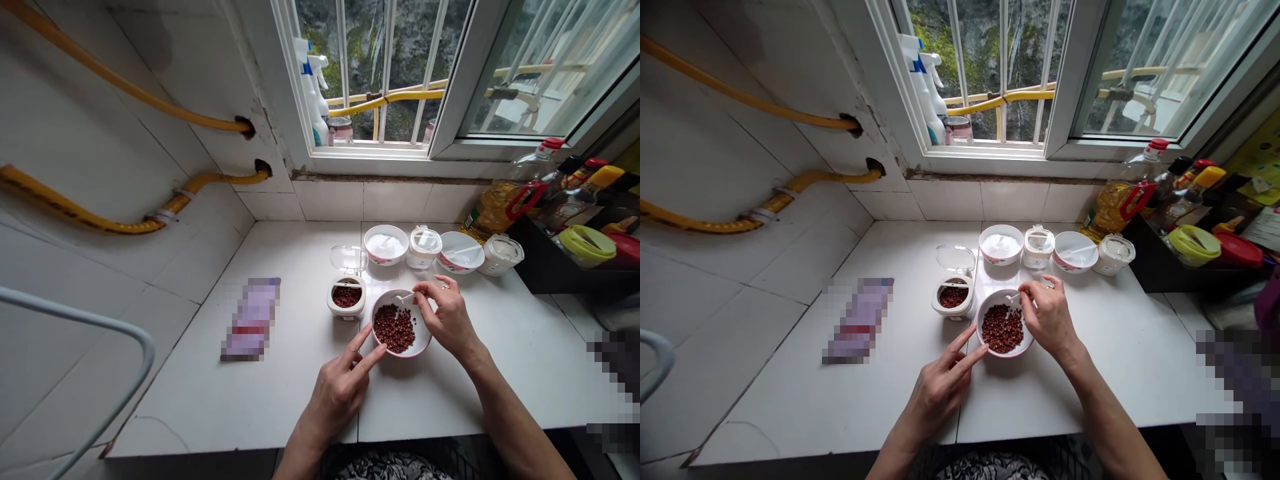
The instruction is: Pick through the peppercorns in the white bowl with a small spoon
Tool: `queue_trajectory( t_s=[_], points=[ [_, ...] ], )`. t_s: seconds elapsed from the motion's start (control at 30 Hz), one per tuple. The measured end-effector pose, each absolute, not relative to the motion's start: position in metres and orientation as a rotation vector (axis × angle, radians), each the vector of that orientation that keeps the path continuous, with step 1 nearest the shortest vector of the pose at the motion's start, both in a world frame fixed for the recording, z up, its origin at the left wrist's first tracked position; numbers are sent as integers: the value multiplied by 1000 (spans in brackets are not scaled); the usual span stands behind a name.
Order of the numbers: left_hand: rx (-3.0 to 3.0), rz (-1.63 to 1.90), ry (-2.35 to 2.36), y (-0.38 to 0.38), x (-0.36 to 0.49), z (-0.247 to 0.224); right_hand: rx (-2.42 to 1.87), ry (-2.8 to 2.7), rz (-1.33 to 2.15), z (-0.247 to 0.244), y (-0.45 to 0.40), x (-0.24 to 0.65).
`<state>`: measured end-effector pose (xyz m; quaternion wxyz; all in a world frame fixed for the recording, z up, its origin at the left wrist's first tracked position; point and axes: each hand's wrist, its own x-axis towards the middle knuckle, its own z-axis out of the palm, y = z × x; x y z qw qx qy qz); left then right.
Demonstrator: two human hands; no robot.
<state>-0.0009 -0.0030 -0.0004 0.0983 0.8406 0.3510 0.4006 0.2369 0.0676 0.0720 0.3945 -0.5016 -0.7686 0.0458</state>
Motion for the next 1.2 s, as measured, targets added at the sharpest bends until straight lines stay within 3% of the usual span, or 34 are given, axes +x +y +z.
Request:
queue_trajectory(
  t_s=[0.2, 0.53, 0.9, 1.07, 1.2],
  points=[
    [2471, 1174, 1034, -3, -1, 0, -1204, -2049, 324, 69, 65, 226],
    [2460, 1174, 1046, -3, -1, -2, -1331, -1739, 618, 72, 66, 233],
    [2470, 1176, 1049, -3, -1, -2, -1283, -1317, 1168, 76, 70, 232],
    [2482, 1182, 1041, -3, -1, -1, -1222, -1238, 1152, 81, 72, 221],
    [2486, 1176, 1051, -2, -1, -3, -1141, -1415, 905, 84, 70, 198]
  ],
)
